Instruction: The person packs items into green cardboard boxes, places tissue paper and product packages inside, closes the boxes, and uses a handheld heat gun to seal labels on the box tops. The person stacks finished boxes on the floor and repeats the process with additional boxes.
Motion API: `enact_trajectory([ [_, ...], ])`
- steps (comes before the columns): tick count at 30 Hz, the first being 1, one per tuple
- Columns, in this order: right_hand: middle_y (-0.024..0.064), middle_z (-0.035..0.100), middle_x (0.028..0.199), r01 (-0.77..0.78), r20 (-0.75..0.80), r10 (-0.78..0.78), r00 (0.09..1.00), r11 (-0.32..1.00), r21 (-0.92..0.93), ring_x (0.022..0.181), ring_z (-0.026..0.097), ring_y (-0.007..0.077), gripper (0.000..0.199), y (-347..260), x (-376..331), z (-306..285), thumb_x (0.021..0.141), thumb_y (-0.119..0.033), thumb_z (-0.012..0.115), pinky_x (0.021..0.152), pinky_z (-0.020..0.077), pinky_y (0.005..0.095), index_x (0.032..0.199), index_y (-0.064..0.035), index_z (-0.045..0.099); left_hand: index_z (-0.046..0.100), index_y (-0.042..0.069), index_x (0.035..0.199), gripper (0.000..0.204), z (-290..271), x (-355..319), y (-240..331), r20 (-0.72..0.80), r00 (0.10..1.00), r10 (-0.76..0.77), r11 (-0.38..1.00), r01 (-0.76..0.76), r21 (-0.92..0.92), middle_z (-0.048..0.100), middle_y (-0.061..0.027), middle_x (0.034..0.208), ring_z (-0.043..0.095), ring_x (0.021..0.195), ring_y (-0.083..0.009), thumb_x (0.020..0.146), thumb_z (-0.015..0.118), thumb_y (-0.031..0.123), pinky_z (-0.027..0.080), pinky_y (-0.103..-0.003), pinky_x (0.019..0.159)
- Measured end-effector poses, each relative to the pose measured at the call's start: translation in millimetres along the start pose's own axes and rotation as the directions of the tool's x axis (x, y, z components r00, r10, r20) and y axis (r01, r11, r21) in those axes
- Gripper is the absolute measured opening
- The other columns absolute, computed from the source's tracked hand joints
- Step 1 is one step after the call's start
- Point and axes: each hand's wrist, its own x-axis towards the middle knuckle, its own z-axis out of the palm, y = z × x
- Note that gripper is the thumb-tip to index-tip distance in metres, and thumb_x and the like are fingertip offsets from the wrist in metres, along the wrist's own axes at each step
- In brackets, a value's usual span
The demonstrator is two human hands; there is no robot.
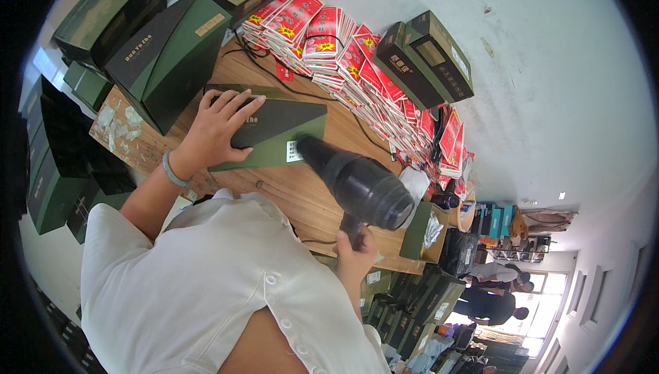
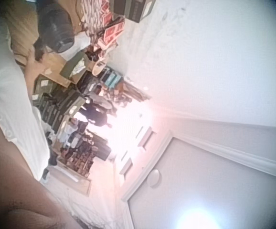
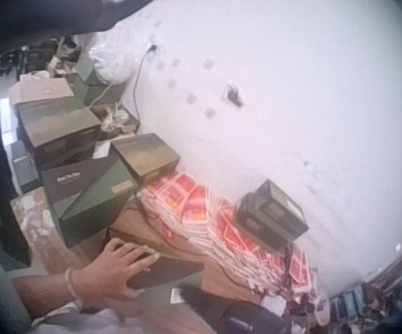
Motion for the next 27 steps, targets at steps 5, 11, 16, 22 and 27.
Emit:
enact_trajectory([
  [5, 0.0046, 0.062, 0.082, 0.069, -0.045, -0.075, 0.996, 0.99, -0.124, 0.06, 0.055, 0.0095, 0.04, 6, -2, -1, 0.079, -0.009, 0.077, 0.055, 0.0451, 0.0222, 0.113, 0.0028, 0.061, 0.043, 0.013, 0.141, 0.091, -1, 1, 1, 0.011, 1.0, -0.002, 1.0, 0.003, -0.015, 0.053, -0.0137, 0.126, 0.049, 0.113, -0.0284, 0.059, 0.078, 0.035, 0.032, -0.046, 0.101],
  [11, 0.0048, 0.063, 0.083, 0.166, -0.03, -0.17, 0.985, 0.98, -0.107, 0.062, 0.055, 0.0099, 0.041, 21, 0, -2, 0.078, -0.009, 0.078, 0.056, 0.0462, 0.023, 0.113, 0.0037, 0.062, 0.043, 0.013, 0.141, 0.092, -3, 1, 2, 0.019, 1.0, -0.018, 1.0, 0.018, -0.017, 0.053, -0.0126, 0.128, 0.048, 0.114, -0.0284, 0.059, 0.078, 0.034, 0.031, -0.046, 0.102],
  [16, 0.0056, 0.064, 0.086, 0.037, -0.036, -0.04, 0.999, 0.997, -0.065, 0.066, 0.057, 0.0103, 0.045, 9, -2, -1, 0.076, -0.01, 0.081, 0.057, 0.0473, 0.0237, 0.115, 0.0042, 0.061, 0.043, 0.013, 0.141, 0.092, -2, 0, 1, 0.009, 1.0, 0.0, 1.0, 0.0, 0.006, 0.054, -0.0138, 0.124, 0.049, 0.111, -0.0283, 0.059, 0.078, 0.036, 0.032, -0.045, 0.1],
  [22, 0.0063, 0.065, 0.088, 0.042, -0.066, -0.049, 0.997, 0.992, -0.116, 0.067, 0.057, 0.0108, 0.046, 29, -6, -9, 0.076, -0.011, 0.081, 0.059, 0.0473, 0.0234, 0.115, 0.0037, 0.062, 0.043, 0.012, 0.141, 0.092, -2, 2, 2, 0.027, 0.999, -0.021, 1.0, 0.021, -0.012, 0.052, -0.0125, 0.13, 0.048, 0.116, -0.0284, 0.057, 0.078, 0.032, 0.031, -0.046, 0.103],
  [27, 0.0065, 0.065, 0.09, 0.123, -0.111, -0.15, 0.982, 0.968, -0.217, 0.073, 0.058, 0.0111, 0.043, 44, -11, -15, 0.076, -0.012, 0.081, 0.065, 0.0481, 0.0251, 0.111, 0.0044, 0.064, 0.043, 0.012, 0.141, 0.093, -3, 2, 1, 0.027, 0.999, -0.017, 1.0, 0.018, -0.016, 0.052, -0.0126, 0.129, 0.048, 0.115, -0.0288, 0.057, 0.078, 0.032, 0.031, -0.046, 0.103],
])
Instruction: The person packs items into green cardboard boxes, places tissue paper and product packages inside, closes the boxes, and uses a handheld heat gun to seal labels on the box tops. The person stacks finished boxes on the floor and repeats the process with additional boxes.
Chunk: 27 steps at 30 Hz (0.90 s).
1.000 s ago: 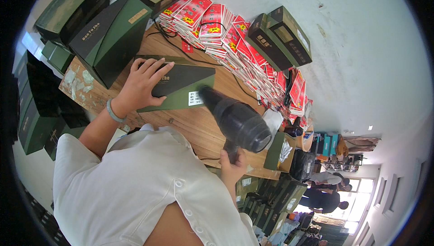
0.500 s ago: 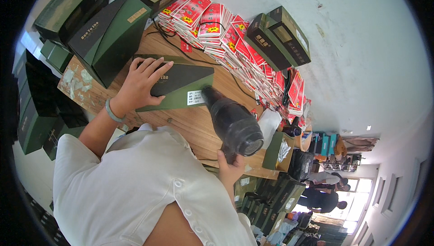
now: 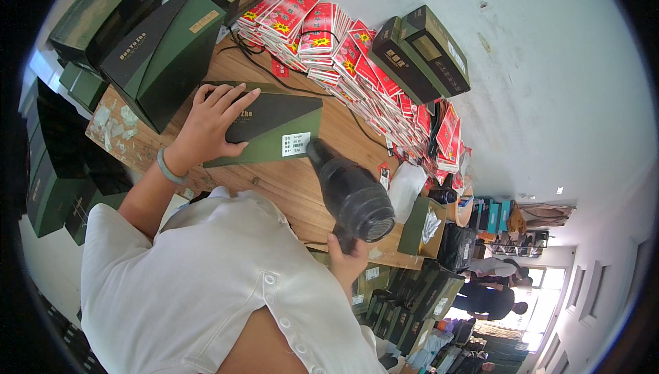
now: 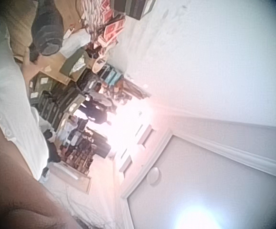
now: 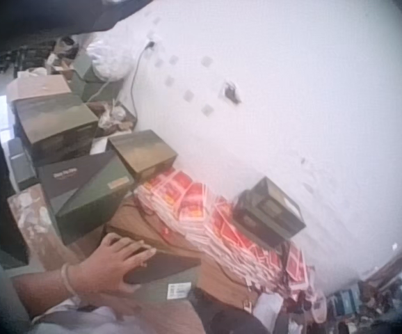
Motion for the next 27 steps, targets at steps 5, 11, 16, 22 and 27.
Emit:
enact_trajectory([
  [5, 0.0059, 0.066, 0.086, -0.08, 0.018, 0.08, 0.997, 0.995, 0.058, 0.069, 0.057, 0.0098, 0.039, -4, -7, -5, 0.075, -0.009, 0.081, 0.06, 0.0475, 0.0242, 0.108, 0.0039, 0.064, 0.043, 0.012, 0.141, 0.094, 0, 1, 0, 0.004, 1.0, 0.001, 1.0, -0.001, -0.003, 0.052, -0.0125, 0.129, 0.048, 0.115, -0.0286, 0.057, 0.079, 0.031, 0.031, -0.046, 0.102],
  [11, 0.0066, 0.065, 0.08, -0.121, 0.001, 0.122, 0.993, 0.984, 0.129, 0.063, 0.057, 0.0105, 0.034, -10, -14, 1, 0.077, -0.008, 0.078, 0.053, 0.0462, 0.0239, 0.106, 0.0034, 0.063, 0.043, 0.012, 0.141, 0.094, -1, 0, 0, -0.003, 1.0, 0.005, 1.0, -0.005, -0.005, 0.052, -0.0128, 0.129, 0.048, 0.115, -0.0286, 0.057, 0.079, 0.031, 0.031, -0.046, 0.102],
  [16, 0.0062, 0.064, 0.078, -0.238, 0.092, 0.226, 0.97, 0.959, 0.154, 0.062, 0.057, 0.0105, 0.032, -28, -11, -4, 0.079, -0.006, 0.076, 0.052, 0.0458, 0.024, 0.106, 0.0029, 0.063, 0.043, 0.012, 0.141, 0.094, 0, -2, 1, -0.004, 1.0, 0.01, 1.0, -0.01, -0.002, 0.052, -0.0131, 0.129, 0.048, 0.115, -0.0286, 0.057, 0.079, 0.031, 0.031, -0.045, 0.102],
  [22, 0.0063, 0.064, 0.083, -0.166, -0.002, 0.168, 0.986, 0.978, 0.128, 0.066, 0.057, 0.0098, 0.032, -18, -9, -2, 0.079, -0.007, 0.076, 0.054, 0.046, 0.0238, 0.107, 0.0031, 0.063, 0.043, 0.011, 0.141, 0.094, 1, -3, 0, 0.0, 1.0, 0.004, 1.0, -0.004, -0.009, 0.052, -0.0133, 0.13, 0.048, 0.116, -0.0286, 0.057, 0.079, 0.031, 0.031, -0.046, 0.102],
  [27, 0.0057, 0.065, 0.091, 0.001, -0.038, 0.001, 0.999, 0.998, 0.058, 0.07, 0.056, 0.0091, 0.036, 2, 14, 0, 0.079, -0.009, 0.077, 0.058, 0.0463, 0.0235, 0.11, 0.0034, 0.063, 0.043, 0.011, 0.141, 0.093, -1, -2, 2, 0.011, 1.0, -0.006, 1.0, 0.006, 0.008, 0.052, -0.0132, 0.13, 0.048, 0.116, -0.0287, 0.058, 0.078, 0.032, 0.031, -0.046, 0.103],
])
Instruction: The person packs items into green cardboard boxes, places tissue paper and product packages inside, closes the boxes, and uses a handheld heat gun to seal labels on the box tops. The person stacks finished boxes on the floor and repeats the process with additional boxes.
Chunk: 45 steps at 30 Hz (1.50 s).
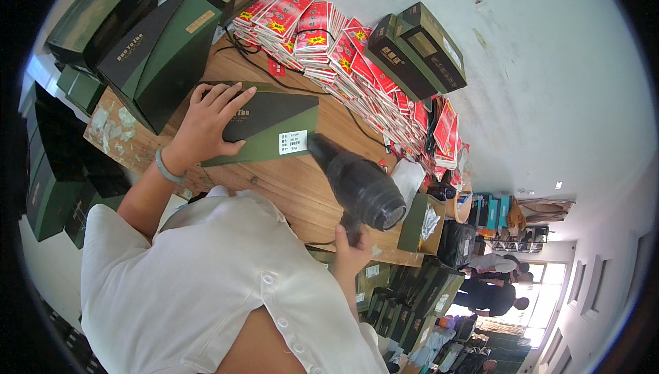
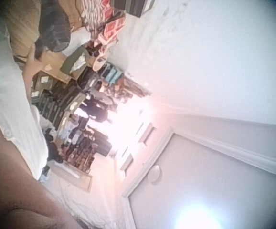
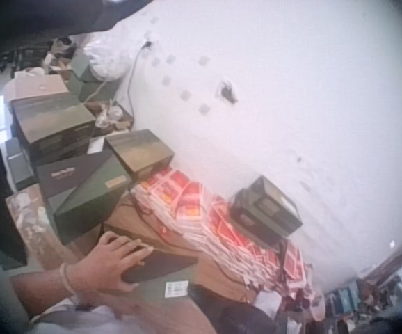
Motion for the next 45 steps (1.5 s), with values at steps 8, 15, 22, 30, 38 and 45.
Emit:
enact_trajectory([
  [8, 0.0032, 0.063, 0.086, -0.034, 0.041, 0.031, 0.999, 0.997, 0.063, 0.067, 0.054, 0.0082, 0.039, -28, 14, 17, 0.078, -0.008, 0.079, 0.059, 0.0463, 0.0232, 0.112, 0.0029, 0.063, 0.042, 0.013, 0.142, 0.093, 2, 0, -1, -0.03, 0.999, 0.027, 1.0, -0.026, 0.006, 0.053, -0.0138, 0.124, 0.048, 0.112, -0.0279, 0.059, 0.079, 0.035, 0.032, -0.045, 0.1],
  [15, 0.0048, 0.064, 0.09, -0.039, 0.056, 0.04, 0.998, 0.999, -0.026, 0.074, 0.057, 0.0098, 0.042, -12, 6, -4, 0.076, -0.007, 0.079, 0.066, 0.0469, 0.0229, 0.114, 0.0045, 0.063, 0.042, 0.013, 0.142, 0.093, 1, 0, -1, -0.047, 0.999, 0.027, 1.0, -0.027, 0.006, 0.053, -0.0135, 0.124, 0.048, 0.112, -0.0277, 0.059, 0.079, 0.036, 0.032, -0.045, 0.1],
  [22, 0.0058, 0.065, 0.09, -0.151, 0.028, 0.151, 0.988, 0.989, -0.002, 0.073, 0.057, 0.0098, 0.041, -26, -12, -9, 0.077, -0.007, 0.078, 0.064, 0.0466, 0.0227, 0.113, 0.0056, 0.062, 0.043, 0.01, 0.141, 0.094, 1, 1, -2, -0.021, 0.999, 0.026, 1.0, -0.026, -0.007, 0.052, -0.0129, 0.128, 0.048, 0.113, -0.028, 0.057, 0.078, 0.032, 0.033, -0.045, 0.1],
  [30, 0.0056, 0.065, 0.086, -0.111, 0.105, 0.1, 0.989, 0.988, 0.106, 0.064, 0.056, 0.0097, 0.039, -28, 1, 13, 0.078, -0.009, 0.078, 0.058, 0.0461, 0.0239, 0.111, 0.0039, 0.061, 0.042, 0.012, 0.142, 0.093, 0, 0, -2, -0.008, 1.0, 0.022, 1.0, -0.022, 0.003, 0.052, -0.0129, 0.129, 0.048, 0.114, -0.0286, 0.058, 0.078, 0.033, 0.03, -0.046, 0.103],
  [38, 0.0042, 0.063, 0.083, -0.057, 0.09, 0.045, 0.995, 0.99, 0.128, 0.063, 0.055, 0.0092, 0.038, -21, -4, 10, 0.077, -0.012, 0.079, 0.058, 0.0467, 0.0246, 0.108, 0.0021, 0.062, 0.042, 0.011, 0.142, 0.094, 0, 0, -1, 0.003, 1.0, 0.011, 1.0, -0.011, 0.007, 0.053, -0.0126, 0.13, 0.049, 0.115, -0.0284, 0.057, 0.078, 0.033, 0.031, -0.046, 0.103],
  [45, 0.0042, 0.063, 0.083, -0.129, 0.109, 0.121, 0.987, 0.989, 0.072, 0.064, 0.056, 0.0091, 0.034, -25, -9, 1, 0.078, -0.009, 0.078, 0.058, 0.0473, 0.0246, 0.107, 0.0024, 0.063, 0.042, 0.011, 0.142, 0.097, -1, 6, -5, 0.02, 1.0, 0.008, 1.0, -0.008, 0.006, 0.052, -0.0125, 0.131, 0.049, 0.117, -0.0286, 0.055, 0.079, 0.031, 0.031, -0.045, 0.104],
])
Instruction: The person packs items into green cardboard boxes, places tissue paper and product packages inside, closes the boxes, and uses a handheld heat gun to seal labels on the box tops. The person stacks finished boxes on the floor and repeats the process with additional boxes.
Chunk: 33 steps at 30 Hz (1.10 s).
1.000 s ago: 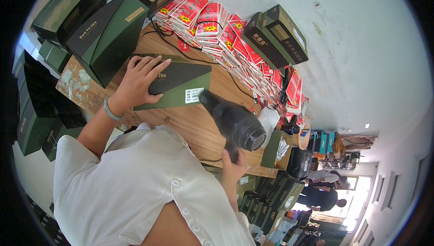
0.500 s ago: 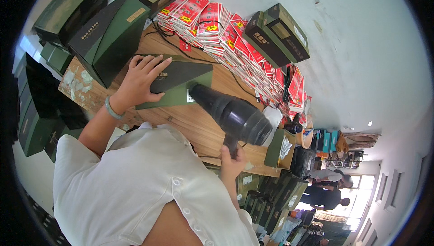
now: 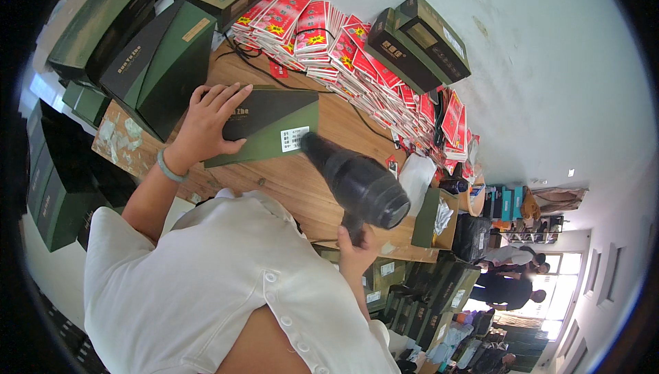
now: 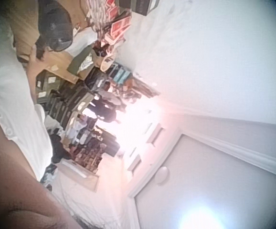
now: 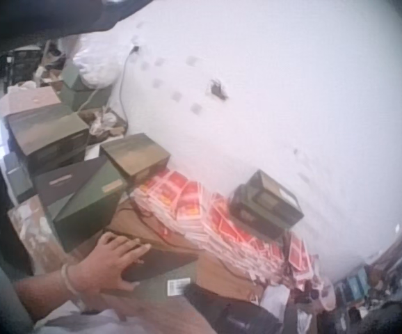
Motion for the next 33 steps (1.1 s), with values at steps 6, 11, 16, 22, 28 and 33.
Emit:
enact_trajectory([
  [6, 0.0049, 0.064, 0.085, -0.026, -0.012, 0.026, 1.0, 0.999, 0.033, 0.069, 0.059, 0.0106, 0.033, 4, -2, -9, 0.077, -0.008, 0.078, 0.064, 0.0486, 0.0244, 0.105, 0.0034, 0.064, 0.04, 0.011, 0.143, 0.098, -3, 5, 1, 0.026, 1.0, -0.014, 1.0, 0.014, -0.001, 0.051, -0.0116, 0.134, 0.048, 0.119, -0.0286, 0.055, 0.08, 0.029, 0.03, -0.045, 0.105],
  [11, 0.0061, 0.065, 0.093, -0.144, 0.069, 0.138, 0.988, 0.985, 0.09, 0.085, 0.06, 0.0122, 0.036, -2, 1, -12, 0.077, -0.007, 0.078, 0.078, 0.0471, 0.0251, 0.107, 0.0034, 0.062, 0.04, 0.011, 0.143, 0.098, -3, 9, 4, 0.045, 0.999, -0.027, 1.0, 0.026, 0.014, 0.052, -0.0114, 0.134, 0.048, 0.12, -0.0285, 0.056, 0.08, 0.028, 0.03, -0.045, 0.105],
  [16, 0.004, 0.063, 0.08, -0.001, 0.005, 0.0, 1.0, 0.995, 0.099, 0.061, 0.055, 0.0073, 0.031, 12, 26, -5, 0.079, -0.009, 0.077, 0.051, 0.043, 0.0213, 0.101, 0.0014, 0.059, 0.041, 0.012, 0.143, 0.097, -3, 13, 5, 0.044, 0.999, -0.023, 0.999, 0.021, 0.031, 0.053, -0.0102, 0.13, 0.049, 0.116, -0.0271, 0.057, 0.081, 0.03, 0.031, -0.045, 0.103],
  [22, 0.0022, 0.051, 0.057, -0.088, -0.087, 0.117, 0.989, 0.954, 0.286, 0.042, 0.048, 0.0109, 0.027, 39, 92, 11, 0.09, -0.024, 0.067, 0.039, 0.038, 0.0245, 0.085, -0.0057, 0.049, 0.04, 0.01, 0.143, 0.095, -3, 21, 4, 0.092, 0.996, -0.024, 0.999, 0.019, 0.05, 0.051, -0.0104, 0.135, 0.048, 0.121, -0.0291, 0.059, 0.079, 0.028, 0.029, -0.044, 0.105],
  [28, 0.005, 0.051, 0.057, -0.325, -0.046, 0.415, 0.909, 0.772, 0.546, 0.042, 0.049, 0.0143, 0.04, 133, 169, 17, 0.09, -0.046, 0.063, 0.038, 0.0395, 0.0258, 0.087, -0.009, 0.049, 0.058, 0.02, 0.13, 0.073, 1, 25, 1, 0.129, 0.99, 0.062, 0.981, -0.084, 0.172, 0.049, -0.0135, 0.138, 0.048, 0.121, -0.0329, 0.061, 0.078, 0.029, 0.029, -0.046, 0.105],
  [33, 0.0078, 0.053, 0.061, -0.488, 0.08, 0.594, 0.801, 0.569, 0.661, 0.046, 0.051, 0.0196, 0.059, 249, 195, 33, 0.087, -0.069, 0.051, 0.042, 0.0437, 0.0324, 0.088, -0.0095, 0.049, 0.066, 0.023, 0.12, 0.059, 5, 30, 1, 0.159, 0.987, 0.024, 0.979, -0.055, 0.194, 0.042, -0.0176, 0.144, 0.043, 0.128, -0.0345, 0.063, 0.077, 0.031, 0.022, -0.054, 0.11],
])
